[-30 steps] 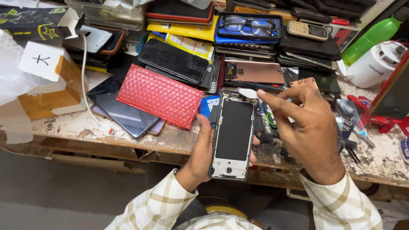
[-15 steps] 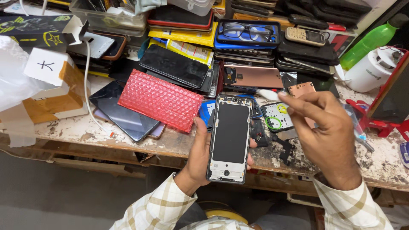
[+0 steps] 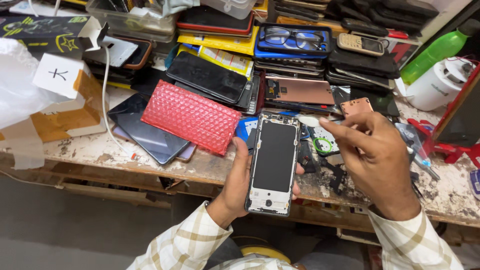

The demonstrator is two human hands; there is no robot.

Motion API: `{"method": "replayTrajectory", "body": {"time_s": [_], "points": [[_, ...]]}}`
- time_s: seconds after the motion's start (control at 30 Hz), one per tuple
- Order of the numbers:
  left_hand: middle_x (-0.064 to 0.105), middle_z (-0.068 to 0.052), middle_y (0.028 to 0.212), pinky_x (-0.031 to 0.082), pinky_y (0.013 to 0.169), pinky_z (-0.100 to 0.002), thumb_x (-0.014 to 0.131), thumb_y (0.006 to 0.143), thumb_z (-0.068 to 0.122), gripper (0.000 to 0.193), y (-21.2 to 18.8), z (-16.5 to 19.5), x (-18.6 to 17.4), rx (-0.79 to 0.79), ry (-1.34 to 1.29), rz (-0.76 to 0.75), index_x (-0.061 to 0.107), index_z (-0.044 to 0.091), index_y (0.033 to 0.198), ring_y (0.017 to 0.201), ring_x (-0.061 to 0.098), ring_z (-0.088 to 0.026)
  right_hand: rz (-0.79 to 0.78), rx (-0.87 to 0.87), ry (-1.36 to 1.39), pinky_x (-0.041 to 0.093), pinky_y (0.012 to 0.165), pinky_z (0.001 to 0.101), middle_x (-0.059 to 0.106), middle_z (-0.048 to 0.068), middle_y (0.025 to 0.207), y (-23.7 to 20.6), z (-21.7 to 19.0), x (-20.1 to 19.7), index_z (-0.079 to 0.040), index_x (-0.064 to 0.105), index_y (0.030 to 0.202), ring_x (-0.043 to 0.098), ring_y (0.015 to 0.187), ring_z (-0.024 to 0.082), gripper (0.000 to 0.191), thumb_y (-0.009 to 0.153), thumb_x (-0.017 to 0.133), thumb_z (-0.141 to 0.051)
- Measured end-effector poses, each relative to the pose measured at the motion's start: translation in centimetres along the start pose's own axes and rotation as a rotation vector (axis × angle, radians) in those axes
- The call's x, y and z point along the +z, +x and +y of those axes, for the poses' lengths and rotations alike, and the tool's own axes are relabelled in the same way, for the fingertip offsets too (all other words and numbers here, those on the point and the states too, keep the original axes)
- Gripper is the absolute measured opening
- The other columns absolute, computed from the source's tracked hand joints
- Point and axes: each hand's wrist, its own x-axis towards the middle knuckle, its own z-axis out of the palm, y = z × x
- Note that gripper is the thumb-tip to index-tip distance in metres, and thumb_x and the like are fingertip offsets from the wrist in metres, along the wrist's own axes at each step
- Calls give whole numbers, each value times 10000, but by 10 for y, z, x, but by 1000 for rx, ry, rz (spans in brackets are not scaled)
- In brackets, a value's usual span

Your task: The person removes internal components from a mobile phone and cleans the screen frame using a brush and a cloth.

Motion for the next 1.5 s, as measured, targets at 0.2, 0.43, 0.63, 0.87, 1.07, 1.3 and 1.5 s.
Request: {"method": "replayTrajectory", "body": {"time_s": [0.2,0.43,0.63,0.87,1.07,1.3,1.5], "points": [[674,-204,1208,635,826,-383,107,963,807,1043,1,-3,1,4,74,1,503,-16,1466,949,728,-267,78,-215,-101,491,790,389,627,68,967,4,6,11,-211,789,1188,599,892,247,406,846,751,5],[675,-198,1204,635,810,-375,109,952,807,1018,-2,-1,2,1,18,30,494,26,1478,941,729,-263,48,-132,-29,495,765,339,647,58,1063,2,21,4,-245,772,1212,615,917,214,378,905,730,-27],[675,-208,1213,632,805,-382,131,970,806,1012,0,-1,-3,10,1,-4,492,17,1493,953,727,-272,152,-12,-278,494,759,374,648,99,1005,-24,35,-19,-175,792,1191,590,854,236,353,892,766,11],[679,-208,1182,647,793,-387,126,952,830,1047,2,4,4,25,-44,20,498,-3,1466,925,738,-282,196,165,-38,506,783,289,635,92,1012,-33,34,-16,-175,727,1318,624,881,169,374,999,688,16],[683,-225,1168,636,752,-394,120,950,829,1054,0,8,9,38,-1,52,477,25,1532,904,735,-293,258,372,41,512,767,333,659,115,1079,-44,64,-12,-56,656,1188,644,899,219,245,946,632,-26],[676,-246,1190,649,758,-423,106,918,837,1057,3,3,7,16,-17,90,467,24,1488,902,735,-305,269,251,-421,524,915,434,663,166,1056,-89,130,-18,-31,722,1067,655,1034,353,99,981,680,-8],[666,-241,1203,641,794,-419,109,946,829,1055,0,4,7,29,-51,47,462,13,1513,936,733,-303,237,359,-469,528,931,395,652,132,1085,-118,148,-14,-91,738,1120,627,992,308,156,1023,646,-10]]}}
